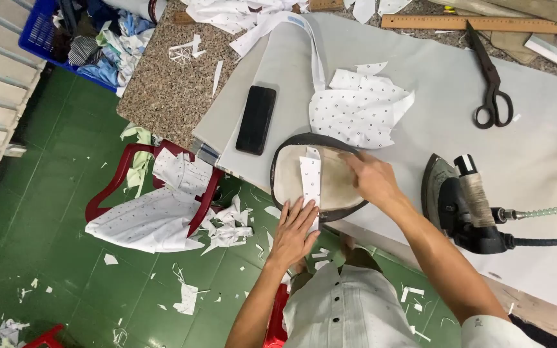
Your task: The person irons a piece of patterned white fabric on a curved pressing form, then cuts the fabric with scissors. They iron the cut piece on the table and use a ruler and blue marker to draw lines on the fabric.
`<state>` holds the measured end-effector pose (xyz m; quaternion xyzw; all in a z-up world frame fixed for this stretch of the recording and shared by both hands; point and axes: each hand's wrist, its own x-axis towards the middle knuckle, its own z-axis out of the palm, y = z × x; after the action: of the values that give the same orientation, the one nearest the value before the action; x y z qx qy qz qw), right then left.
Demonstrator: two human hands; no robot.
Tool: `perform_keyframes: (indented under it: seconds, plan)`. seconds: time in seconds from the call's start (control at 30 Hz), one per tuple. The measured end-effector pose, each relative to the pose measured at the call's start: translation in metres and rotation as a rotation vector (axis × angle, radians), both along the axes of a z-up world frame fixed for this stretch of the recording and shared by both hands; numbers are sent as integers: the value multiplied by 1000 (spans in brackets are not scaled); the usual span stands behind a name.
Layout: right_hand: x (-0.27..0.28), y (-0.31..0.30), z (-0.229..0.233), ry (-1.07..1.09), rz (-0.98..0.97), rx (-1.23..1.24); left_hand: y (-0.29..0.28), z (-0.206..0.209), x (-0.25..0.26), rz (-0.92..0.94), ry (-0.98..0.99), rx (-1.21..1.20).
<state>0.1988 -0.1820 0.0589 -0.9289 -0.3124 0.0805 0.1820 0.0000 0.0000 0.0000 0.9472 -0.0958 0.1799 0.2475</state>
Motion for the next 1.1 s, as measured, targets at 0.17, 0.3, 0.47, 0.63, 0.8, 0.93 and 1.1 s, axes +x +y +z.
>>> perform_keyframes:
  seconds: [0.17,0.3,0.47,0.63,0.8,0.93,1.1]
  plan:
    - [21,35,-46,-138,176,98,-3,2,0,8,-20,0]
    - [31,43,-50,-78,230,1,-3,0,4,34,-43,-1]
    - [41,42,-68,-17,245,-48,-4,-3,46,87,-166,66]
    - [48,39,-67,49,267,-83,-8,12,85,40,15,144]
    - [51,39,-74,72,252,2,-10,7,83,123,173,160]
    - [48,38,-71,46,253,26,-12,3,83,133,193,172]
    - [45,37,-56,41,253,74,-12,5,84,159,172,190]
